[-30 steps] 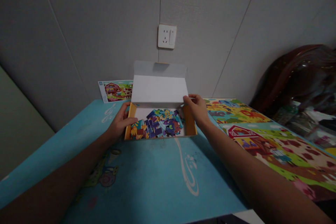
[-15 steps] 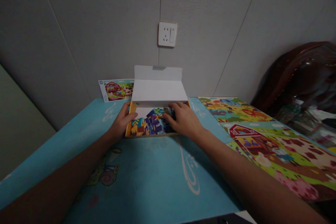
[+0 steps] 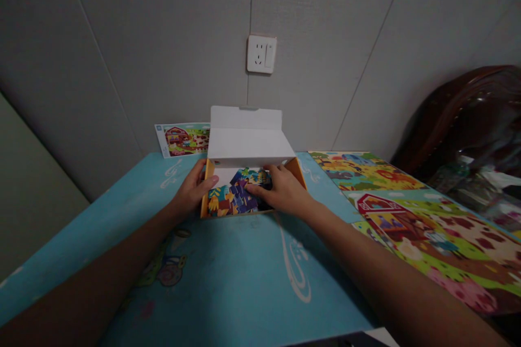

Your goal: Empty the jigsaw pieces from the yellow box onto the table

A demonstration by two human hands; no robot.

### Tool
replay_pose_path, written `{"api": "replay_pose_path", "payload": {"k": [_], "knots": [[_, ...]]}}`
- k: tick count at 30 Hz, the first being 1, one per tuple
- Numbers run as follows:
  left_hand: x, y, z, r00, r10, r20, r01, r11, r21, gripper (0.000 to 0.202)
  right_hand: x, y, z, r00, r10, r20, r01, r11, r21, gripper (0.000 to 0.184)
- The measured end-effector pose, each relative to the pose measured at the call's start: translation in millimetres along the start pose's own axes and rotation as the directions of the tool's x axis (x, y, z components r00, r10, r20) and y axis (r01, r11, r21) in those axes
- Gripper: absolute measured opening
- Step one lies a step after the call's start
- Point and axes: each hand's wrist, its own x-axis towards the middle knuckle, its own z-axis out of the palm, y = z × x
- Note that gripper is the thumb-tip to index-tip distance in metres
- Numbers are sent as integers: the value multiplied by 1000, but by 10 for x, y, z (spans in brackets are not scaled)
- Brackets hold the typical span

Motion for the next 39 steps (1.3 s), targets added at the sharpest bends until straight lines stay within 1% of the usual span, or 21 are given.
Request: {"api": "replay_pose_path", "payload": {"k": [4, 8, 11, 16, 20, 22, 23, 27, 30, 34, 39], "knots": [[7, 23, 33, 1000, -7, 6, 6, 1000, 25, 62, -11, -76, -9, 1000, 23, 6, -24, 999, 26, 69], [1, 19, 75, 998, 1, 56, -4, 998, 55, 56, -56, -187, -6, 999, -41, 35, 43, 998, -46, 69], [-4, 16, 100, 999, 33, 39, -37, 994, 105, 48, -94, -267, -7, 995, -69, 67, 74, 995, -72, 69], [-2, 34, 121, 996, 93, -1, -91, 974, 209, 39, -132, -364, -27, 988, -84, 127, 89, 996, -32, 72], [-9, 60, 133, 989, 147, -24, -134, 951, 279, 35, -144, -392, -9, 987, -90, 130, 97, 994, -49, 79], [-12, 61, 132, 987, 156, -25, -142, 947, 287, 36, -147, -394, 6, 988, -105, 112, 113, 991, -68, 82], [-12, 57, 130, 987, 161, -24, -147, 945, 291, 37, -148, -396, 12, 988, -116, 101, 124, 990, -70, 79], [-3, 34, 117, 984, 178, -6, -168, 938, 305, 41, -146, -419, 14, 983, -167, 83, 169, 985, -24, 60], [3, 22, 111, 981, 194, -9, -182, 935, 304, 43, -143, -443, 7, 974, -207, 93, 208, 978, 1, 53], [8, 2, 101, 981, 193, -13, -181, 939, 291, 44, -134, -438, 8, 975, -189, 116, 192, 981, -14, 59], [10, -30, 83, 991, 134, -12, -128, 964, 234, 46, -121, -397, 49, 978, -166, 126, 168, 986, -3, 63]]}}
